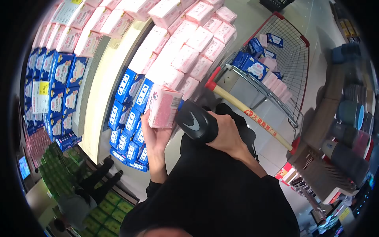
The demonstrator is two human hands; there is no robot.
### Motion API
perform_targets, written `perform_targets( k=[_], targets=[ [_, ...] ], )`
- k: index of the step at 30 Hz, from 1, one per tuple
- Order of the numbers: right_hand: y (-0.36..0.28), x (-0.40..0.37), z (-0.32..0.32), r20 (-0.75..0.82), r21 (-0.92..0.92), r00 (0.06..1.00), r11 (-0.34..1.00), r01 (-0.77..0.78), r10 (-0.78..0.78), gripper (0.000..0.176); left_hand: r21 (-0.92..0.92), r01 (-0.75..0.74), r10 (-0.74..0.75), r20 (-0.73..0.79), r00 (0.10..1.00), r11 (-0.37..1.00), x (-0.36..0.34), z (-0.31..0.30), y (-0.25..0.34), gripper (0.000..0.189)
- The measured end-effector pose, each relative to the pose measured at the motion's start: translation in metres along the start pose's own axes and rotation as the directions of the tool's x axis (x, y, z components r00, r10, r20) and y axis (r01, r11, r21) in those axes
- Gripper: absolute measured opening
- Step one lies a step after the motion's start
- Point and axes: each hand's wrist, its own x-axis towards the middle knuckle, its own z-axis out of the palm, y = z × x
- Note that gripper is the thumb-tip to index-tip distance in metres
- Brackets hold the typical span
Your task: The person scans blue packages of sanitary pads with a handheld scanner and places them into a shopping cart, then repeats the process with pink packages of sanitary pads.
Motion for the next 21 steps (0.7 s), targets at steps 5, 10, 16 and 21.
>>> perform_targets(
  k=[5,10,16,21],
  targets=[
    [0.032,-0.012,-0.023,-0.098,0.052,0.993,0.997,-0.064,0.069,0.038,0.145,-0.069,0.078,-0.053,0.996,0.987,0.011,0.029,-0.017,0.054],
    [0.099,-0.051,-0.042,-0.198,-0.084,0.954,0.966,-0.244,0.224,0.038,0.48,-0.173,0.2,-0.006,0.98,0.86,0.045,0.065,-0.049,0.06],
    [0.116,-0.06,-0.066,-0.401,-0.235,0.916,0.965,-0.115,0.012,0.046,0.78,-0.324,-0.042,0.407,0.912,0.536,0.116,0.149,-0.118,0.068],
    [0.156,-0.065,-0.067,-0.168,-0.275,0.983,0.955,-0.113,0.068,0.044,0.708,-0.7,-0.189,0.703,0.686,0.091,0.201,0.181,-0.221,0.061]
  ],
)
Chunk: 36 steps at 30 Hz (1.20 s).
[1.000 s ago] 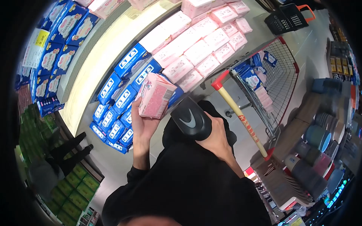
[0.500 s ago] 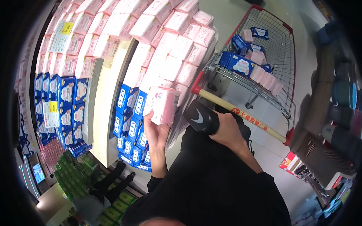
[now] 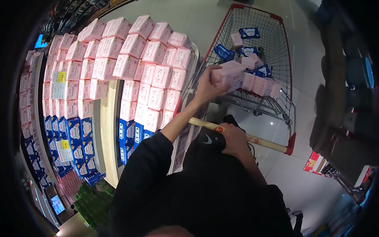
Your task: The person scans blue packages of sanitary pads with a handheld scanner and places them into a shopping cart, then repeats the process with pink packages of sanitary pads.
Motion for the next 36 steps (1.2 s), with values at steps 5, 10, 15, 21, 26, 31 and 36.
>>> perform_targets(
  k=[5,10,15,21,26,31,36],
  targets=[
    [0.001,0.001,0.001,-0.003,-0.01,1.0,1.0,0.013,-0.013,0.046,0.107,-0.122,0.092,0.256,0.962,0.987,0.051,0.074,-0.057,0.056],
    [-0.009,0.007,-0.004,-0.047,-0.034,0.999,0.999,0.011,-0.013,0.046,0.312,-0.248,0.127,0.361,0.924,0.917,0.041,0.093,-0.084,0.055],
    [-0.015,0.009,-0.007,-0.017,-0.053,1.0,0.999,0.0,-0.001,0.044,0.142,-0.218,0.203,0.111,0.973,0.966,0.036,0.021,-0.027,0.031],
    [-0.017,0.011,-0.003,0.036,-0.062,0.999,0.998,-0.023,0.025,0.037,0.407,-0.201,0.39,-0.462,0.797,0.891,-0.043,-0.128,0.003,0.014],
    [-0.02,0.012,-0.002,0.043,-0.11,0.999,0.994,0.001,0.004,0.035,0.662,0.199,0.482,-0.689,0.541,0.722,-0.108,-0.279,-0.021,0.017],
    [-0.019,0.011,0.008,-0.013,-0.058,1.0,0.998,0.0,-0.001,0.035,0.733,0.579,0.518,-0.672,0.53,0.358,-0.124,-0.4,-0.037,0.058],
    [-0.034,0.011,0.003,0.021,-0.164,0.996,0.983,-0.079,0.084,0.039,0.684,0.693,0.35,-0.721,0.598,0.225,-0.124,-0.429,-0.064,0.066]
  ],
)
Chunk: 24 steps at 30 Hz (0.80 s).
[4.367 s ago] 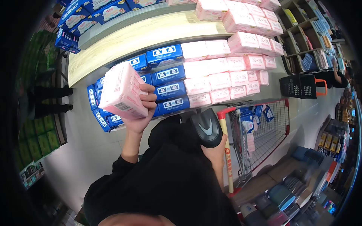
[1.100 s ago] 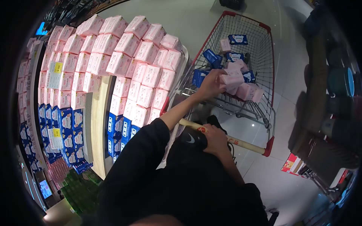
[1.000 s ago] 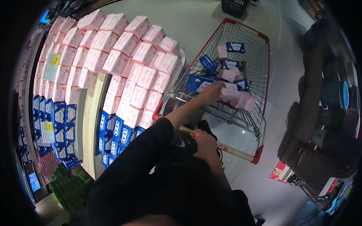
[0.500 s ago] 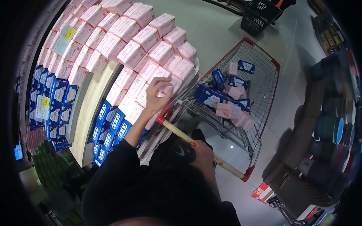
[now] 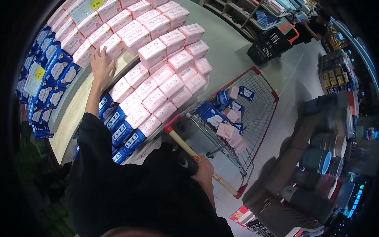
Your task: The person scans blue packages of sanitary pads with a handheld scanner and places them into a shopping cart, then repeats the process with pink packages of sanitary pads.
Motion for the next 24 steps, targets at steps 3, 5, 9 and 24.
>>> perform_targets(
  k=[3,5,9,24],
  targets=[
    [0.003,-0.002,0.006,0.024,-0.042,0.999,0.999,-0.033,0.034,0.041,-0.071,-0.039,0.033,-0.087,0.996,0.997,-0.005,0.003,-0.001,0.055],
    [0.005,-0.005,0.012,0.014,-0.061,0.999,0.997,-0.039,0.04,0.044,-0.117,-0.082,0.063,-0.156,0.986,0.99,-0.006,0.003,-0.005,0.048],
    [-0.014,-0.004,0.015,-0.068,0.009,0.996,0.999,-0.048,0.048,0.049,-0.316,-0.02,-0.007,-0.084,0.996,0.949,-0.009,-0.028,0.009,0.031],
    [-0.125,0.028,0.022,0.268,0.317,0.912,0.923,0.221,-0.31,0.025,-0.404,0.318,-0.172,0.808,0.563,-0.858,-0.225,-0.169,-0.03,0.067]
  ],
)
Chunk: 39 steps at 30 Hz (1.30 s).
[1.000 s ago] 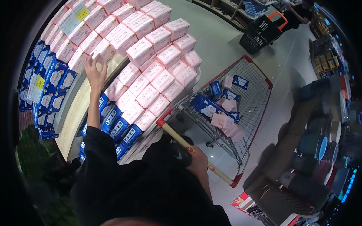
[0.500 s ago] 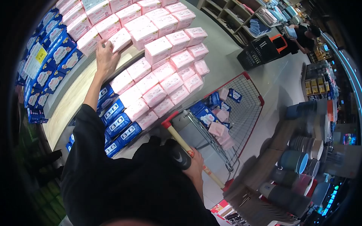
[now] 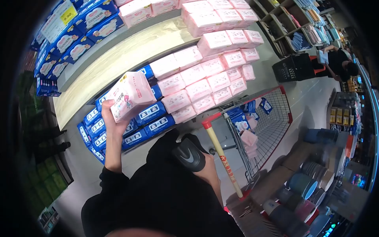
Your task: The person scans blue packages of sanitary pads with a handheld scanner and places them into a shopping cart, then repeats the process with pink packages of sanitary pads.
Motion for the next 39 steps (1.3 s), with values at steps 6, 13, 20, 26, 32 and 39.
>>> perform_targets(
  k=[6,13,20,26,32,39],
  targets=[
    [-0.021,0.021,0.011,0.093,-0.003,0.983,0.987,0.159,-0.158,0.021,-0.653,0.373,-0.231,0.297,0.927,0.659,-0.051,-0.016,-0.041,0.072],
    [-0.005,0.017,0.005,0.209,-0.229,0.976,0.973,-0.005,0.054,0.05,-0.327,0.037,-0.068,-0.085,0.994,0.944,-0.056,-0.011,-0.03,0.06],
    [0.022,0.03,-0.005,0.105,-0.277,0.994,0.96,0.037,-0.008,0.067,0.392,-0.397,0.495,-0.189,0.848,0.83,-0.081,0.001,-0.029,0.084],
    [-0.015,0.057,-0.01,0.103,-0.095,0.973,0.972,0.216,-0.206,0.027,-0.25,-0.253,0.294,0.141,0.946,0.935,-0.11,0.01,-0.022,0.095],
    [-0.013,0.065,-0.018,0.15,0.03,0.963,0.974,0.222,-0.224,0.023,-0.619,-0.015,0.277,0.33,0.903,0.786,-0.111,0.038,-0.046,0.074],
    [-0.009,0.063,-0.026,0.13,0.149,0.962,0.964,0.222,-0.241,0.025,-0.706,0.086,-0.056,0.065,0.996,0.703,-0.095,0.033,-0.049,0.061]
  ],
)
